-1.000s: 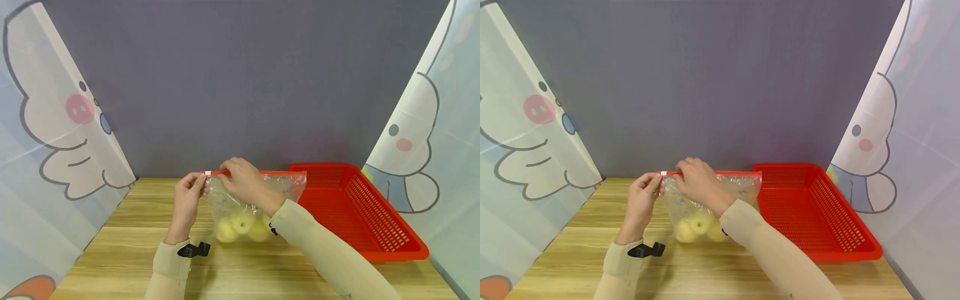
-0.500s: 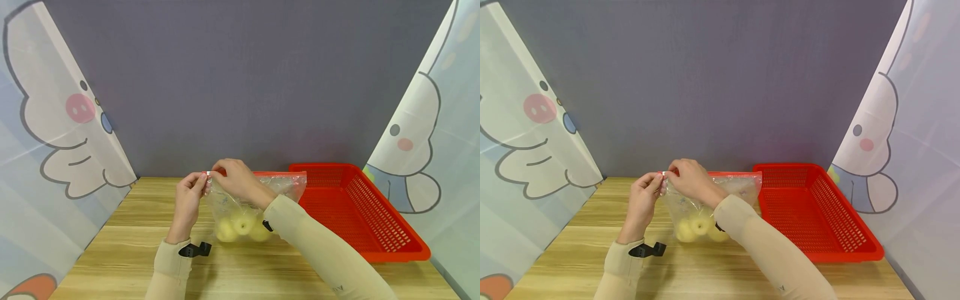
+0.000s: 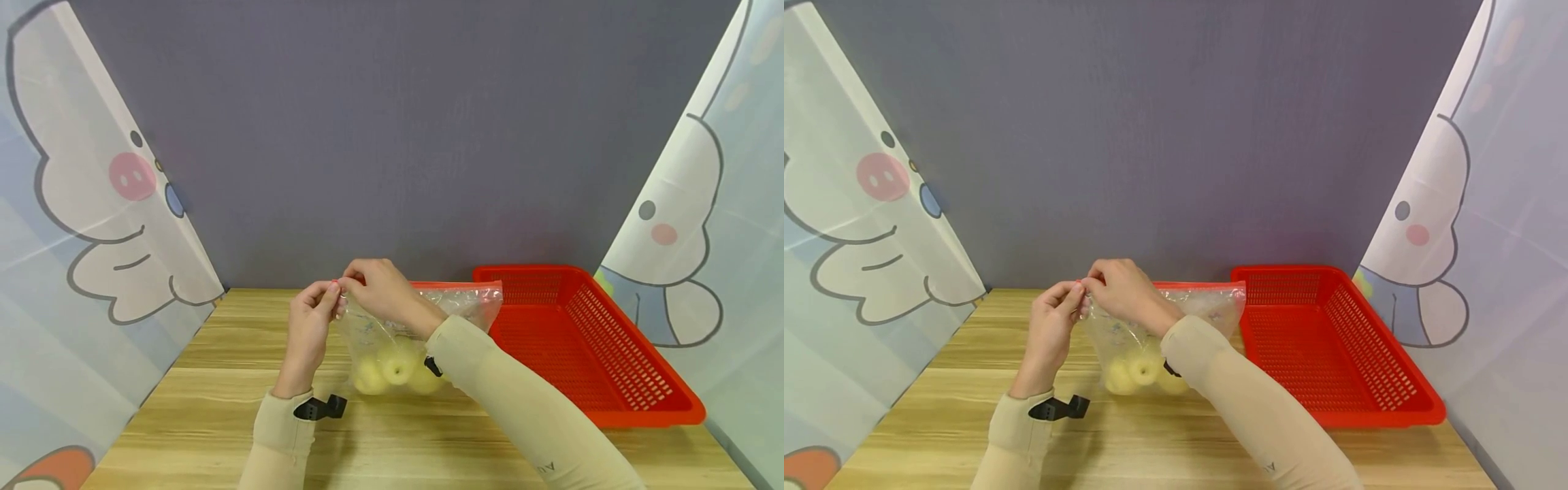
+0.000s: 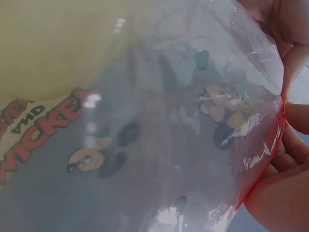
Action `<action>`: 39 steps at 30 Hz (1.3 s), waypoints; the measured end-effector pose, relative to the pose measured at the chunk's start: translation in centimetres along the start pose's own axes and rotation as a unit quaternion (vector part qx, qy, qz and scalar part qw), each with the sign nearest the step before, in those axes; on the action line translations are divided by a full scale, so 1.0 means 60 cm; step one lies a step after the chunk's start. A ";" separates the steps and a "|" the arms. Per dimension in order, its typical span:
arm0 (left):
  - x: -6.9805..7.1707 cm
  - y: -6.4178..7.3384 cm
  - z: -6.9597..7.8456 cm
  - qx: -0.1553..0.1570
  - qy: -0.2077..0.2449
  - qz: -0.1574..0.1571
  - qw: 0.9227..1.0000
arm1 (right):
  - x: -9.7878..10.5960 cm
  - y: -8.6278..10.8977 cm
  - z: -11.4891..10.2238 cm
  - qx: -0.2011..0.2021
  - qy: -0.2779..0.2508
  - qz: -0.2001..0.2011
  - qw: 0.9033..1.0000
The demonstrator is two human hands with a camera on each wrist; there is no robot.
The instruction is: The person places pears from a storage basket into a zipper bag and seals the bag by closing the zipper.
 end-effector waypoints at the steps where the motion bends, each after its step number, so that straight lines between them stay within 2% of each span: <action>1: 0.000 0.000 0.001 0.000 0.000 0.001 1.000 | 0.000 0.000 -0.001 0.000 0.002 0.000 1.000; 22: 0.002 -0.001 0.008 -0.012 -0.009 0.005 1.000 | 0.005 0.002 -0.003 -0.016 0.021 -0.004 1.000; 30: 0.006 -0.004 0.005 -0.006 -0.023 0.022 0.999 | 0.014 0.004 0.010 -0.021 0.042 0.014 0.999; 39: 0.005 -0.002 0.002 -0.009 -0.036 0.023 0.999 | 0.017 0.008 0.007 -0.002 0.039 0.006 0.999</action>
Point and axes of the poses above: each hand's wrist, its own y-axis away from the middle knuckle, its own x-axis out of the back of the hand, z = x × y, the point moved 2 cm from there along -y, towards the middle knuckle, and after that the axes turned 14 degrees about -y, right-handed, at the moved point
